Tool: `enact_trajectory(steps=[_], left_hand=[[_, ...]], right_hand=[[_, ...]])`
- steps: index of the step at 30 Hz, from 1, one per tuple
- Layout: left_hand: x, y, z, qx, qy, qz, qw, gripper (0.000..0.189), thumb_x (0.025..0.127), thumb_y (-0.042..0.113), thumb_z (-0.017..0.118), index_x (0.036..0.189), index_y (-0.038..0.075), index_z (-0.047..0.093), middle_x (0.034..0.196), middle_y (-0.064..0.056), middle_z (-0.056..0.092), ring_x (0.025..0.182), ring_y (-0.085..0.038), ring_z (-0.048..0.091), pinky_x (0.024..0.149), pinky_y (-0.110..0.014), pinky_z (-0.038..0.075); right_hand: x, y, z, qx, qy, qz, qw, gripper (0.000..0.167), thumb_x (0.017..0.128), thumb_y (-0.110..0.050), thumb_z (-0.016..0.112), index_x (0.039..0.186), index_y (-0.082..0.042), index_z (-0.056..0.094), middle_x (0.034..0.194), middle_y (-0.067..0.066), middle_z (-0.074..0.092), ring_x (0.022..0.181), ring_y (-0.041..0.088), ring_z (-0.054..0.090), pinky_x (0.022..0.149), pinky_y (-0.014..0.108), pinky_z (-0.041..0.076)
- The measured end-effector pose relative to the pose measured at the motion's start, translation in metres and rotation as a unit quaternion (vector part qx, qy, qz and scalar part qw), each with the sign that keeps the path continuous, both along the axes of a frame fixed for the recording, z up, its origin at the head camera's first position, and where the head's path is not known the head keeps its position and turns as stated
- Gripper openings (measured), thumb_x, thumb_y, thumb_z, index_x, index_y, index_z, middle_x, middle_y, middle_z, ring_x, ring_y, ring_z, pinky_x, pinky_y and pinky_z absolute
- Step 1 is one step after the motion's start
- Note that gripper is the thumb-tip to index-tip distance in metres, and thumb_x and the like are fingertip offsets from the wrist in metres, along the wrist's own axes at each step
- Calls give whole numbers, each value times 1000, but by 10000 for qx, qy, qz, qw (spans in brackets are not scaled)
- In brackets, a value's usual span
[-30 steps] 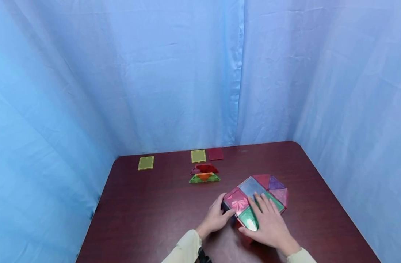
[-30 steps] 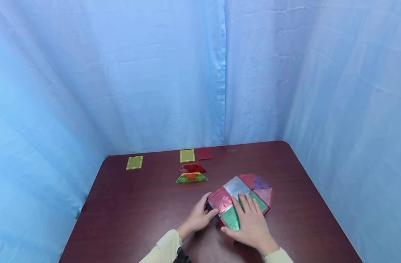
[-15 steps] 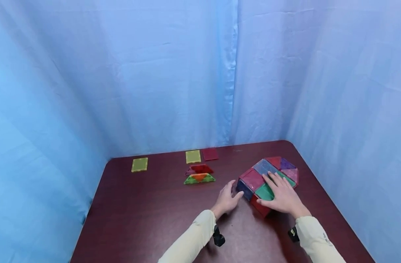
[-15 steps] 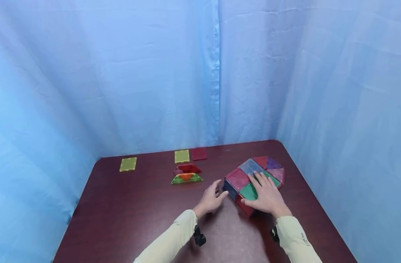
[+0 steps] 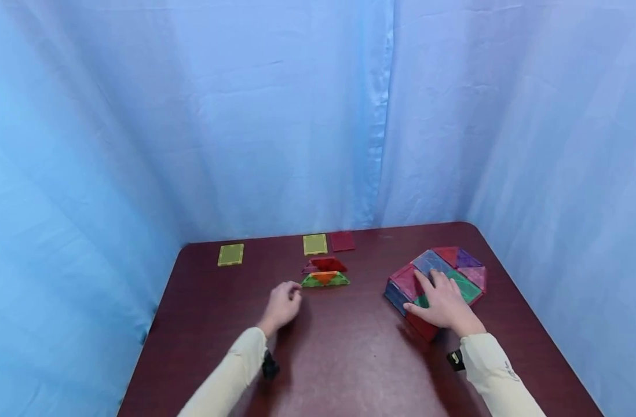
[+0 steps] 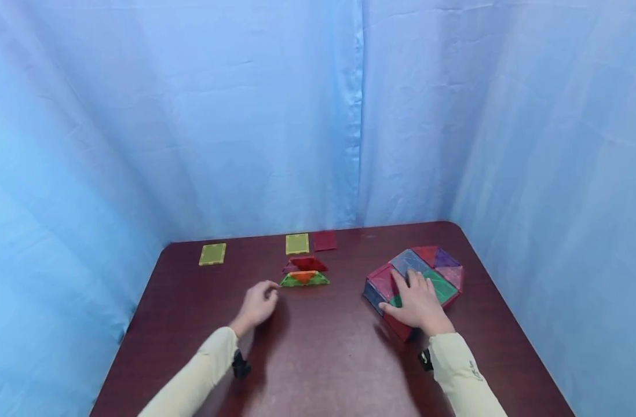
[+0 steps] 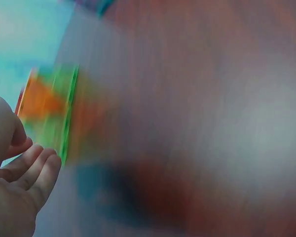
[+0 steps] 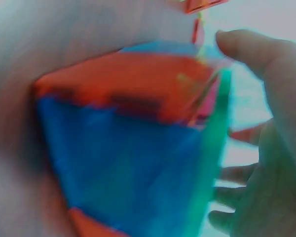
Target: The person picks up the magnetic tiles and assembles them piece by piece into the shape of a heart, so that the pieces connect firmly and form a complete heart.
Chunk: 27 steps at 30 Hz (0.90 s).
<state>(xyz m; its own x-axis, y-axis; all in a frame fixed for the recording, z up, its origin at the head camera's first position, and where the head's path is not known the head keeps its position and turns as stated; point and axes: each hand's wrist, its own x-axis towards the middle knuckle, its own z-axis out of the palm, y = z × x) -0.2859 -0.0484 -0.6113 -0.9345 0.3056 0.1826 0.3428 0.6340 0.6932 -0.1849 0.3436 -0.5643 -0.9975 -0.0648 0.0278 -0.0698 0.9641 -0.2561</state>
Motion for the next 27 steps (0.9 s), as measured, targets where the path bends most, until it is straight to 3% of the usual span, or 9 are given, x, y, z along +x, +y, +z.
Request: enact_trajectory(steps=[4, 8, 11, 13, 17, 22, 27], left_hand=[[-34, -44, 16, -609, -262, 431, 9969, 31, 91, 7, 53, 115, -3, 70, 107, -18, 67, 97, -31, 62, 88, -47, 53], [-62, -74, 39, -1017, -575, 760, 9902, 36, 96, 11, 49, 124, -5, 66, 119, -23, 63, 109, -38, 60, 94, -52, 50], [-77, -87, 50, -1337, -775, 876, 9841, 43, 98, 15, 46, 133, -6, 60, 132, -27, 58, 121, -43, 56, 101, -57, 47], [-85, -92, 54, -1604, -919, 861, 9790, 47, 99, 16, 45, 139, -6, 55, 140, -28, 52, 129, -45, 50, 107, -59, 42], [-95, -98, 51, -2237, -1261, 762, 9635, 50, 97, 16, 45, 141, -8, 50, 149, -31, 42, 138, -49, 38, 111, -64, 35], [-99, -108, 36, -2720, -1834, 752, 9417, 52, 97, 16, 45, 141, -11, 46, 156, -32, 29, 148, -50, 18, 114, -66, 29], [-101, -114, 28, -2839, -2128, 665, 9326, 62, 99, 18, 44, 152, -12, 31, 162, -33, 15, 153, -50, 6, 118, -66, 23]], right_hand=[[-15, -27, 13, 4, 87, 452, 9989, 77, 91, -46, 72, 151, -5, 46, 151, 29, 43, 139, 51, 39, 114, 72, 23], [-39, -63, 18, 161, 800, 919, 9924, 60, 91, -37, 75, 140, -7, 60, 138, 19, 60, 128, 39, 55, 109, 63, 38], [-57, -91, 15, 246, 1369, 1204, 9829, 47, 88, -32, 77, 129, -9, 68, 123, 12, 68, 111, 30, 65, 96, 53, 50], [-66, -108, 11, 202, 1527, 1369, 9785, 43, 87, -30, 78, 125, -10, 70, 118, 9, 69, 97, 25, 69, 85, 46, 56], [-77, -134, -2, 219, 1481, 1590, 9759, 40, 87, -25, 79, 124, -13, 70, 117, 5, 68, 81, 18, 69, 71, 37, 60], [-75, -152, -20, 390, 1326, 1695, 9758, 38, 90, -22, 76, 126, -14, 68, 115, 3, 66, 79, 15, 69, 68, 35, 60], [-70, -158, -34, 500, 1609, 1617, 9723, 35, 90, -19, 77, 123, -12, 68, 110, 5, 66, 73, 19, 68, 62, 36, 59]])
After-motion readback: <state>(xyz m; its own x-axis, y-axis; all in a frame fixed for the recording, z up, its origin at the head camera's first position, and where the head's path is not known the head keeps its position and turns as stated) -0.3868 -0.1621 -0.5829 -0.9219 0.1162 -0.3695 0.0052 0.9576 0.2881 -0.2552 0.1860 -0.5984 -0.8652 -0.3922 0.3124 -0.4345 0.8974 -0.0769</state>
